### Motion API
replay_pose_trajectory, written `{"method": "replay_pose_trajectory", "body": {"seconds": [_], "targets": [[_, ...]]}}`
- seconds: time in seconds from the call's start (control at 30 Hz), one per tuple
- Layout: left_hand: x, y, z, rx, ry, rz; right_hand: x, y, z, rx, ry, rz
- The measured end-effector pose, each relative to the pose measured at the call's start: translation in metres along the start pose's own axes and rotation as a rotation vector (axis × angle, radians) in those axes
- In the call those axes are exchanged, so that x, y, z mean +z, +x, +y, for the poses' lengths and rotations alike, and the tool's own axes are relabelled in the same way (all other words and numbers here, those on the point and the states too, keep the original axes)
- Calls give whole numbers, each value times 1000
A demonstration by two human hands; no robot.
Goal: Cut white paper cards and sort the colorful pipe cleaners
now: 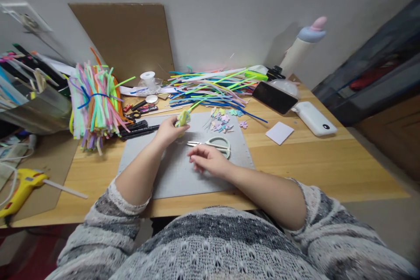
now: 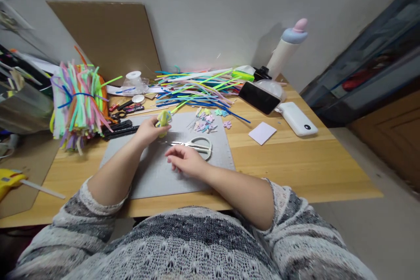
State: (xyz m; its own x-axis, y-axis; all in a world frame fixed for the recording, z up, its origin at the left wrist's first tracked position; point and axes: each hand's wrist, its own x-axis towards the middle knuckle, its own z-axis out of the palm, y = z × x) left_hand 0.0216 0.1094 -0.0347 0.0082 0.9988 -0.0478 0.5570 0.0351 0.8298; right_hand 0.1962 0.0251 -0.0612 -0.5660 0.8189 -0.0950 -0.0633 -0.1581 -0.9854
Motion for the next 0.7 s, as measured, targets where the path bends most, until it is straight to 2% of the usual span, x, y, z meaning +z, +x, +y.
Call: {"method": "replay_pose_trajectory", "body": {"seconds": [0.07, 0.13, 0.2, 0.3, 0.47, 0.6, 0.7], "targets": [[4, 0, 3, 47, -138, -1, -12, 4, -7, -146, -83, 178], [11, 1, 5, 83, -241, 15, -26, 11, -15, -304, -294, 354], [19, 3, 6, 119, -300, 34, -39, 22, -21, -369, -557, 436], [29, 7, 4, 172, -313, 24, -49, 39, -24, -341, -731, 429], [32, 12, -5, 240, -221, -19, -50, 62, -11, -283, -743, 421], [30, 12, -7, 282, -136, -36, -54, 67, 1, -232, -714, 431], [30, 8, -1, 311, -89, -27, -54, 65, 2, -255, -704, 406]]}}
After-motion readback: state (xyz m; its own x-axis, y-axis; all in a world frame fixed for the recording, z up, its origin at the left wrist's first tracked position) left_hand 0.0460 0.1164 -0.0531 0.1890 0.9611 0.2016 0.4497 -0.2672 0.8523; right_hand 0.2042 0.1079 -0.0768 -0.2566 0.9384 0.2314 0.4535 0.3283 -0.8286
